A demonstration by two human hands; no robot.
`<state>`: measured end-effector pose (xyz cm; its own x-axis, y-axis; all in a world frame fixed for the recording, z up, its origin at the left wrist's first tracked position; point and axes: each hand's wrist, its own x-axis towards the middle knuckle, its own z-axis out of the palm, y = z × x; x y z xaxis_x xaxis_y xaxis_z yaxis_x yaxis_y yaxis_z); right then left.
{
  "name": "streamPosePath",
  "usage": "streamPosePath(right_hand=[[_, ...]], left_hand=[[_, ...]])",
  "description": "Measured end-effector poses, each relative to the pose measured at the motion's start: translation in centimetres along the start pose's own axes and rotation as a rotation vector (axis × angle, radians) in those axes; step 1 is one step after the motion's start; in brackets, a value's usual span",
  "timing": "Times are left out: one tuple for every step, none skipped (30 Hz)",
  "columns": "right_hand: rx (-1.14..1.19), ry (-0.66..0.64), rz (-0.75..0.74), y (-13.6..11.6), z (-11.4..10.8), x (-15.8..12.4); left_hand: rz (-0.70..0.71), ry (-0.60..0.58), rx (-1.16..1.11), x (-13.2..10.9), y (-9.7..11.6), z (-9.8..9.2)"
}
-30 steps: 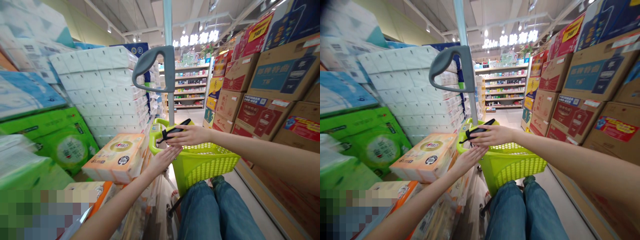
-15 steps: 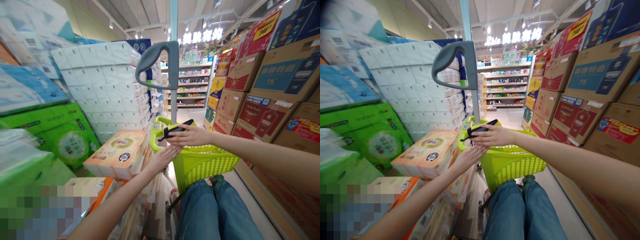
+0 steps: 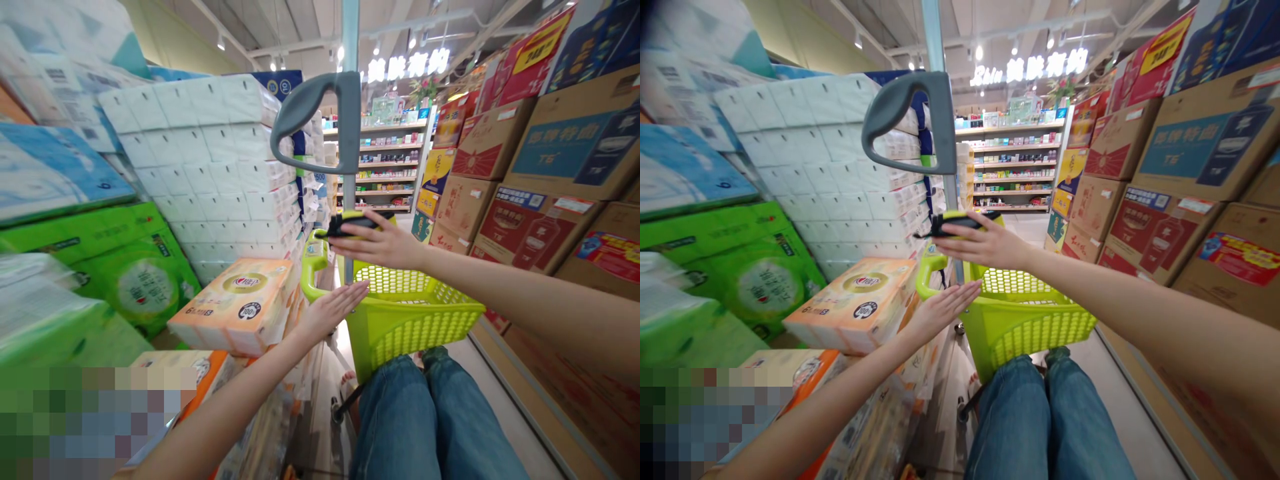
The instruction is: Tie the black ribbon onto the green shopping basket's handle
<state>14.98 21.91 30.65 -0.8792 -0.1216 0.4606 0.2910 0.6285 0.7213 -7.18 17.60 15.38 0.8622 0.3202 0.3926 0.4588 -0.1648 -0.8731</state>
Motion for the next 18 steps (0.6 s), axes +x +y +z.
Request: streamPosePath(right_hand=[[-0.009, -0.011, -0.074, -1.1, 0.5, -0.8], [-0.013, -0.021, -0.150, -1.9, 0.9, -1.4], [-0.013, -0.027, -0.216, -2.3, 1.1, -1.8], [-0.014, -0.031, -0.267, -2.2, 1.1, -1.9], [-0.016, -0.030, -0.300, -1.6, 0.9, -1.8], [-0.020, -0.023, -0.305, -0.7, 0.5, -1.3], [-0.017, -0.001, -0.286, 0.5, 0.0, -0.7], [-0.002, 0.026, -0.245, 1.9, -0.6, 0.0], [0.019, 0.050, -0.187, 3.2, -1.2, 0.8], [0.051, 0.073, -0.126, 4.4, -1.7, 1.5], [0.080, 0.089, -0.064, 5.2, -2.1, 2.1], [0.100, 0.098, -0.008, 5.7, -2.2, 2.5], [0.104, 0.100, 0.034, 5.7, -2.2, 2.6], [0.091, 0.095, 0.064, 5.2, -2.0, 2.5], [0.067, 0.087, 0.069, 4.4, -1.7, 2.1], [0.033, 0.073, 0.045, 3.2, -1.2, 1.5], [-0.002, 0.051, -0.012, 1.9, -0.6, 0.8], [-0.031, 0.021, -0.093, 0.7, -0.1, 0.0]], left_hand=[[0.002, 0.003, -0.011, -0.1, 0.2, 0.3], [0.003, 0.010, -0.024, -0.2, 0.3, 0.5], [0.005, 0.016, -0.034, -0.3, 0.4, 0.6], [0.003, 0.015, -0.039, -0.3, 0.4, 0.7], [0.001, 0.012, -0.039, -0.2, 0.4, 0.6], [0.001, 0.006, -0.032, -0.2, 0.3, 0.4], [-0.001, -0.003, -0.022, -0.1, 0.1, 0.2], [-0.001, -0.008, -0.013, 0.0, -0.1, -0.1], [0.001, -0.013, -0.007, 0.1, -0.2, -0.3], [0.000, -0.015, -0.003, 0.2, -0.4, -0.5], [-0.001, -0.015, -0.001, 0.2, -0.5, -0.6], [-0.003, -0.015, -0.001, 0.3, -0.5, -0.7], [-0.007, -0.013, 0.001, 0.3, -0.5, -0.7], [-0.011, -0.009, 0.004, 0.3, -0.4, -0.7], [-0.016, -0.006, 0.006, 0.2, -0.3, -0.6], [-0.022, -0.006, 0.006, 0.2, -0.1, -0.4], [-0.032, -0.004, 0.003, 0.1, 0.1, -0.3], [-0.045, 0.000, -0.004, 0.0, 0.3, -0.1]])
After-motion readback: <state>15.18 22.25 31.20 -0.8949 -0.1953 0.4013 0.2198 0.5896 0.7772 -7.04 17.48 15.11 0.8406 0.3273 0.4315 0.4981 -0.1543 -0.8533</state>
